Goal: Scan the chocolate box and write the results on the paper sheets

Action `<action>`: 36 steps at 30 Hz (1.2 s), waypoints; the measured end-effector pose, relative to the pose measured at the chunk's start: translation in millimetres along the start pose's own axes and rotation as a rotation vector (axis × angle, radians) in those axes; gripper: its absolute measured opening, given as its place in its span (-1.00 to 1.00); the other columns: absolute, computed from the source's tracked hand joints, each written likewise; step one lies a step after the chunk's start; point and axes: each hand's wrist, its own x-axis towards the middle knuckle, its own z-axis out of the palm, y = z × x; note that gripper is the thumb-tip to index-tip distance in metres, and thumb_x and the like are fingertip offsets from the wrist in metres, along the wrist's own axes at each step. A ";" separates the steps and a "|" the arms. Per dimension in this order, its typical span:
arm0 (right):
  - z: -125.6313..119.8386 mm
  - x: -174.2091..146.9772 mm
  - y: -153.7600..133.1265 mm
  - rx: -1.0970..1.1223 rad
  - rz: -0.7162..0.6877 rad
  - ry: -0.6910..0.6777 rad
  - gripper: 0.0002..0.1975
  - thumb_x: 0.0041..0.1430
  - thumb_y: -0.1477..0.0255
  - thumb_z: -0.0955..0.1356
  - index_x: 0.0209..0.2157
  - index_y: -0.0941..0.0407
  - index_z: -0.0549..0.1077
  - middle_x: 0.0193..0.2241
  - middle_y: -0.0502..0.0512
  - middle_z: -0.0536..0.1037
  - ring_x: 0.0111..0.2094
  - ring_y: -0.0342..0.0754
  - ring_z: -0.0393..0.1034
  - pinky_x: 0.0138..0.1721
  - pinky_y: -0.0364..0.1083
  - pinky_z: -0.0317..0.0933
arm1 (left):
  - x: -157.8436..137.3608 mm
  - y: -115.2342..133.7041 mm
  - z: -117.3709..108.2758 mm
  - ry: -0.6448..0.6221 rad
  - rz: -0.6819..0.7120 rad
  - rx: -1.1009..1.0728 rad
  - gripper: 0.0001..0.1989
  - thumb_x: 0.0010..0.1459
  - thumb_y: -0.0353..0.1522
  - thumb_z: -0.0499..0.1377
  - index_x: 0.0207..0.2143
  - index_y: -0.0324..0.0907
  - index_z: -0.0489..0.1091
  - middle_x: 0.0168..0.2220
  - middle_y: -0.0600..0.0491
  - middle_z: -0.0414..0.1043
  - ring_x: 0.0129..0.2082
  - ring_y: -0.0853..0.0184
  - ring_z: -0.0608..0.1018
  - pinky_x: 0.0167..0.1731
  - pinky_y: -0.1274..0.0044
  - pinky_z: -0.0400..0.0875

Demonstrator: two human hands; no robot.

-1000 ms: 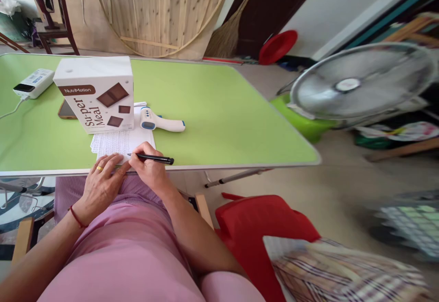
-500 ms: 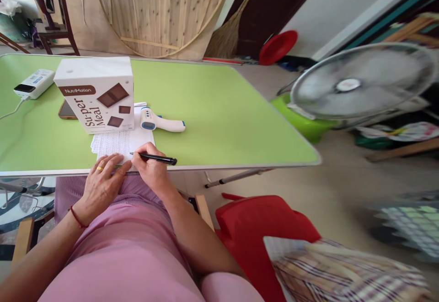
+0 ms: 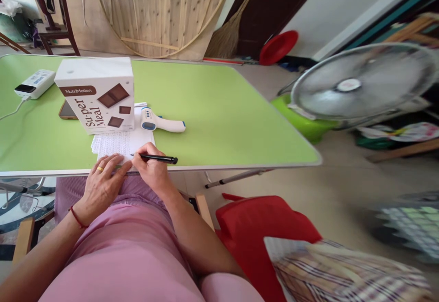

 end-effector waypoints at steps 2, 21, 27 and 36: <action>0.3 -0.6 0.2 0.006 -0.001 0.021 -0.91 0.04 0.40 0.30 -0.51 0.05 0.30 -0.63 -0.11 0.38 -0.60 -0.16 0.25 -0.50 -0.15 0.22 | 0.1 0.0 -0.1 -0.006 -0.002 -0.004 -0.66 0.29 -0.48 0.05 0.08 -0.19 0.38 0.03 -0.15 0.43 0.10 0.16 0.44 0.15 0.30 0.31; 2.4 -0.7 0.6 0.028 -0.029 -0.005 -0.91 0.06 0.41 0.30 -0.50 0.06 0.33 -0.62 -0.10 0.40 -0.59 -0.17 0.25 -0.49 -0.16 0.21 | 1.7 0.5 -0.9 0.014 0.007 0.030 -0.67 0.29 -0.47 0.06 0.08 -0.18 0.38 0.01 -0.11 0.44 0.07 0.16 0.45 0.14 0.32 0.31; 1.8 -0.5 0.4 0.014 -0.023 -0.016 -0.91 0.07 0.41 0.30 -0.50 0.06 0.32 -0.62 -0.10 0.40 -0.58 -0.18 0.25 -0.49 -0.17 0.21 | 1.1 0.6 -1.0 0.009 0.003 0.022 -0.66 0.28 -0.48 0.07 0.08 -0.19 0.38 0.02 -0.13 0.44 0.07 0.14 0.45 0.13 0.31 0.31; 2.0 -0.7 -2.0 0.062 -0.004 0.020 -0.92 0.09 0.39 0.30 -0.46 0.07 0.33 -0.60 -0.11 0.38 -0.58 -0.19 0.25 -0.50 -0.18 0.21 | 0.9 -0.2 -1.0 0.000 -0.001 0.016 -0.68 0.28 -0.47 0.07 0.07 -0.19 0.39 0.02 -0.12 0.44 0.07 0.14 0.45 0.13 0.31 0.31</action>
